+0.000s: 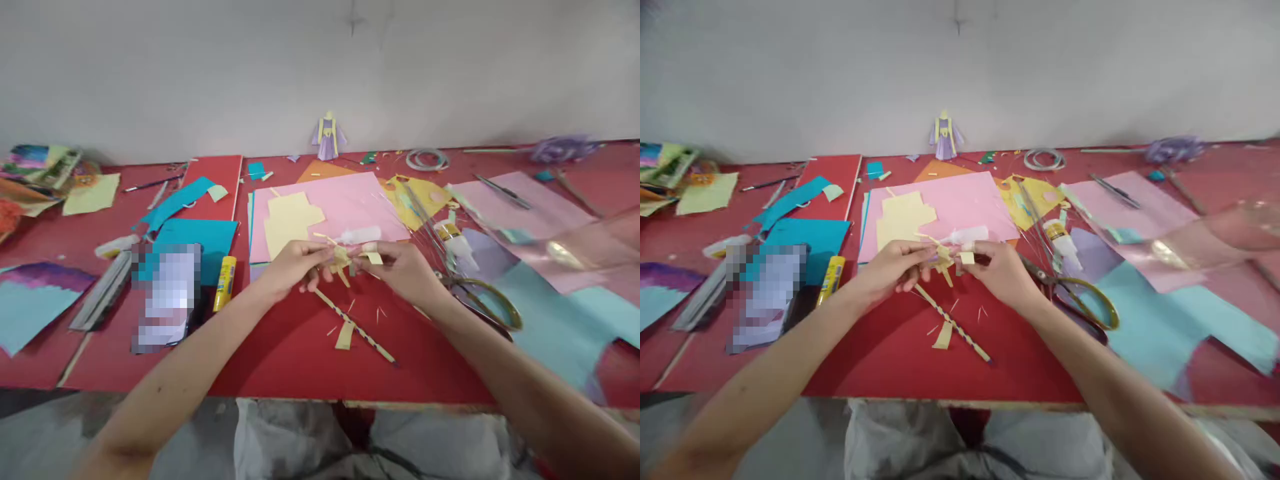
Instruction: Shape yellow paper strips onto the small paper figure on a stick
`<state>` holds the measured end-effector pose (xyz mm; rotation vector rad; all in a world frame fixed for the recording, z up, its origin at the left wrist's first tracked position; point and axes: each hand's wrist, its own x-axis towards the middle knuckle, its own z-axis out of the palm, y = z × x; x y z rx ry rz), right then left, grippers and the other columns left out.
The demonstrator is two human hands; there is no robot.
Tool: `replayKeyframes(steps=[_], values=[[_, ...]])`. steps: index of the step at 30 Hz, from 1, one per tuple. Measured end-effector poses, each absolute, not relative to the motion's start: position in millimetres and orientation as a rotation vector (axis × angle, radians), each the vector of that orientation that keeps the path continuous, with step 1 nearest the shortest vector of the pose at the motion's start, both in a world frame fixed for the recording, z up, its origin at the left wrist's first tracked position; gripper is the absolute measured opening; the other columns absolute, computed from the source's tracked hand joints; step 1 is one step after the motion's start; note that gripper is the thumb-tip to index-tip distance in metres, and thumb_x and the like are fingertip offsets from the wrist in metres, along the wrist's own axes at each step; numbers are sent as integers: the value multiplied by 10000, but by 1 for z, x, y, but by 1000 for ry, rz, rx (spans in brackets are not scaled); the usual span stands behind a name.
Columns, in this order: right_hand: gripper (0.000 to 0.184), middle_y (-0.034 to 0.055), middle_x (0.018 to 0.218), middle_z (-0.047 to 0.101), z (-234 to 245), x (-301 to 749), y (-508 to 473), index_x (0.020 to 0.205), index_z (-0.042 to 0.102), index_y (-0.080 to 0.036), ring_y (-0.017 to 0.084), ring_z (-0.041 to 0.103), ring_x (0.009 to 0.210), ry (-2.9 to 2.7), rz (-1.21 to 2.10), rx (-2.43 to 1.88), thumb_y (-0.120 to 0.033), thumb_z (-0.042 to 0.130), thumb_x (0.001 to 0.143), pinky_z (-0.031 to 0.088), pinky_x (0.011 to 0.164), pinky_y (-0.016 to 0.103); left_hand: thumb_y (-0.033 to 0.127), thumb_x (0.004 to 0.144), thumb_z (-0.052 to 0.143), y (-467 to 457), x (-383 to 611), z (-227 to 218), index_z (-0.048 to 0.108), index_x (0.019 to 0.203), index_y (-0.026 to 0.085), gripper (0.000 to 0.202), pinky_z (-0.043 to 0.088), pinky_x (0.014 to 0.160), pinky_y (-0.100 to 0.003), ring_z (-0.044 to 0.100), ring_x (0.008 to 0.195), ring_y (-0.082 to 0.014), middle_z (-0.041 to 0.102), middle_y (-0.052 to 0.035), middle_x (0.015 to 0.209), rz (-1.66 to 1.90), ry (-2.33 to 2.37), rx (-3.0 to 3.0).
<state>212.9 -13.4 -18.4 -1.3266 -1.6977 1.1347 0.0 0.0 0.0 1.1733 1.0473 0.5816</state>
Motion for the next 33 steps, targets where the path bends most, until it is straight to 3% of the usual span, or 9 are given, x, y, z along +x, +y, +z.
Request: replayKeyframes(steps=[8, 15, 19, 25, 30, 33], values=[[269, 50, 750, 719, -20, 213, -8, 868, 735, -154, 167, 646, 695, -1671, 1266, -1313, -397, 699, 758, 498, 685, 295, 372, 814, 651, 0, 2, -12, 727, 882, 150, 244, 174, 344, -177, 294, 333, -22, 407, 76, 405, 599, 1147, 1343], [264, 52, 789, 716, -16, 212, -8, 826, 727, -158, 173, 642, 727, -1644, 1270, -1282, -411, 701, 754, 501, 705, 302, 406, 773, 682, -3, 5, -14, 740, 834, 151, 269, 205, 412, -200, 264, 406, -33, 370, 72, 447, 692, 1155, 1361], [240, 49, 787, 719, -14, 209, -10, 804, 728, -168, 175, 645, 732, -1649, 1228, -1227, -401, 682, 772, 511, 720, 310, 425, 777, 676, -4, 8, -14, 718, 774, 149, 279, 231, 417, -193, 309, 423, -35, 433, 55, 479, 719, 1132, 1416], [245, 40, 858, 740, -14, 206, -12, 900, 755, -219, 191, 674, 794, -1525, 1332, -1105, -377, 746, 713, 532, 777, 329, 437, 773, 688, -8, 12, -11, 655, 702, 147, 300, 243, 398, -187, 328, 391, -30, 440, 59, 462, 777, 1121, 1329], [242, 41, 1047, 729, -13, 211, -15, 1011, 745, -250, 224, 663, 997, -1423, 1502, -941, -343, 625, 822, 492, 914, 365, 475, 734, 721, -7, 11, -12, 602, 663, 149, 354, 235, 368, -180, 320, 364, -24, 413, 71, 461, 850, 1133, 1215], [364, 66, 1037, 729, -12, 212, -15, 986, 753, -226, 263, 642, 1056, -1322, 1570, -883, -482, 533, 852, 479, 939, 398, 472, 746, 713, -7, 11, -14, 565, 622, 152, 374, 243, 366, -176, 327, 365, -23, 406, 71, 461, 891, 1108, 1216]])
